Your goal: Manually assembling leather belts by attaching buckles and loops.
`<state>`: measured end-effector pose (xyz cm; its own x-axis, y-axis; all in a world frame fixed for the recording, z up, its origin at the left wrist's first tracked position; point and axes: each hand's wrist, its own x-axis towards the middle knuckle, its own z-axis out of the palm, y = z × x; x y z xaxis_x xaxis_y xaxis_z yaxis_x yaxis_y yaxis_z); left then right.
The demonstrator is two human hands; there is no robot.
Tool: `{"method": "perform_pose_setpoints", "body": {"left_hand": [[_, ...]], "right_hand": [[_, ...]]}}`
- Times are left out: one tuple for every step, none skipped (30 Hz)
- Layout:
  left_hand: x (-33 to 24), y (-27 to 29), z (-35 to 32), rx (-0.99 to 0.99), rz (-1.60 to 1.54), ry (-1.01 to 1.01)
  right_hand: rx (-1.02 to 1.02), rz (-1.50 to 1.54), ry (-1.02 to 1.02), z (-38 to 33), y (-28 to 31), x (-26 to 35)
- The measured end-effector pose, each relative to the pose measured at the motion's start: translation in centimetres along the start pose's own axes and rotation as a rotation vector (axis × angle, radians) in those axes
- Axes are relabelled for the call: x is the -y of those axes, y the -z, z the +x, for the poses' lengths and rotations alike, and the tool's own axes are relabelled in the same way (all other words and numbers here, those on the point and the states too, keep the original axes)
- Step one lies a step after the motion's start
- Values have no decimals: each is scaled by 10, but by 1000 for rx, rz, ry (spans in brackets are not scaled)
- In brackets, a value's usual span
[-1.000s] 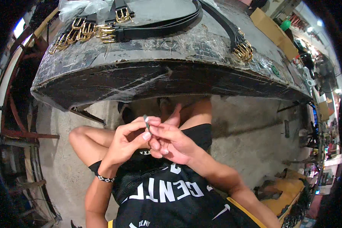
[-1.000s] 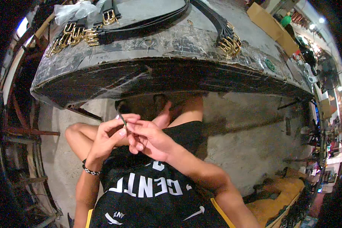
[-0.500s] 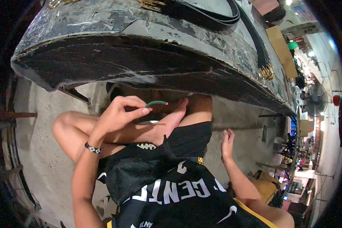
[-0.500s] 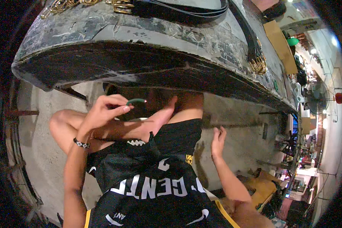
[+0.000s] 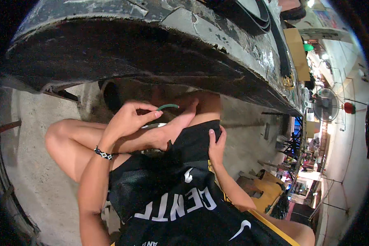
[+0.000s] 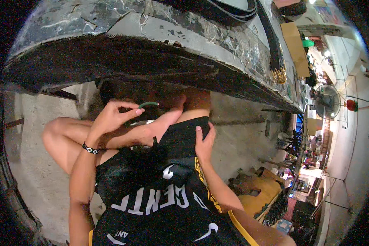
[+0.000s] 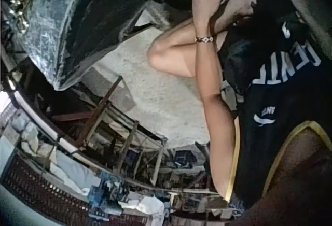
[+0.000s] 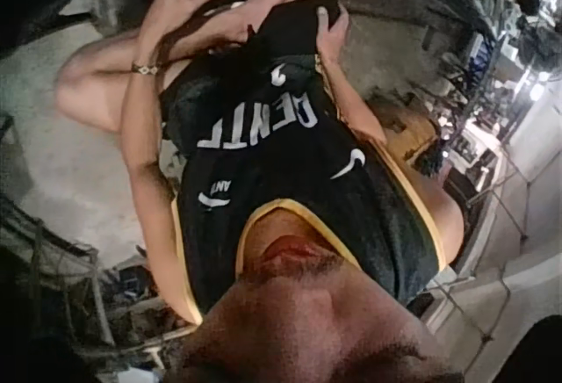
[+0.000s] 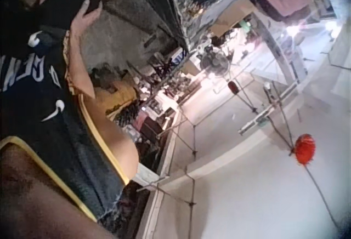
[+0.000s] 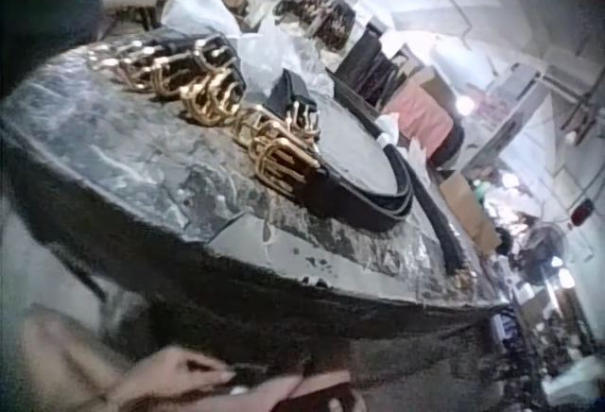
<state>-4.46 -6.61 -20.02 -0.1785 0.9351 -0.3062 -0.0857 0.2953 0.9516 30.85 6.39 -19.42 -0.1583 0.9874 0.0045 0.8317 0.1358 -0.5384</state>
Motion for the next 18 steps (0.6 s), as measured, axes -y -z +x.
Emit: {"method": "perform_pose_setpoints", "body": {"left_hand": [[-4, 2, -2, -11, 8, -30], [-5, 3, -2, -23, 16, -60], [-3, 3, 2, -62, 42, -112], [-2, 4, 3, -63, 36, -114], [-2, 5, 4, -51, 27, -124], [-6, 4, 8, -30, 20, -142], [-2, 4, 9, -27, 20, -148], [6, 3, 11, -34, 1, -137], [11, 3, 11, -40, -17, -126], [11, 1, 12, -33, -14, -137], [10, -1, 13, -29, -36, -129], [9, -3, 12, -25, -59, -121], [9, -4, 11, -45, -33, -117], [8, -4, 12, -46, -35, -125], [7, -5, 13, -43, 4, -153], [7, -4, 10, -50, 44, -172], [7, -3, 7, -62, 44, -176], [3, -3, 11, -28, 52, -123]], "right_hand": [[10, -166, 38, 0, 2, 6], [11, -177, 38, 0, 6, 11], [22, -185, -6, 2, 8, 16], [32, -193, -51, 3, 10, 19], [30, -197, -48, 7, 6, 7], [-28, -160, -47, 13, 1, -16], [-79, -118, -44, 16, -3, -23], [-88, -117, -43, 15, 0, -31], [-90, 59, -46, 9, 2, -35], [-95, 234, -47, 3, 7, -41], [-109, 236, -45, -6, 14, -48], [-7, 232, -230, -18, 26, -59], [106, 230, -413, -29, 35, -68], [229, 283, -524, -43, 47, -75], [353, 338, -637, -53, 56, -78], [437, 187, -709, -59, 66, -49], [514, 32, -770, -62, 75, -19], [502, 30, -751, -57, 82, -27]]}}
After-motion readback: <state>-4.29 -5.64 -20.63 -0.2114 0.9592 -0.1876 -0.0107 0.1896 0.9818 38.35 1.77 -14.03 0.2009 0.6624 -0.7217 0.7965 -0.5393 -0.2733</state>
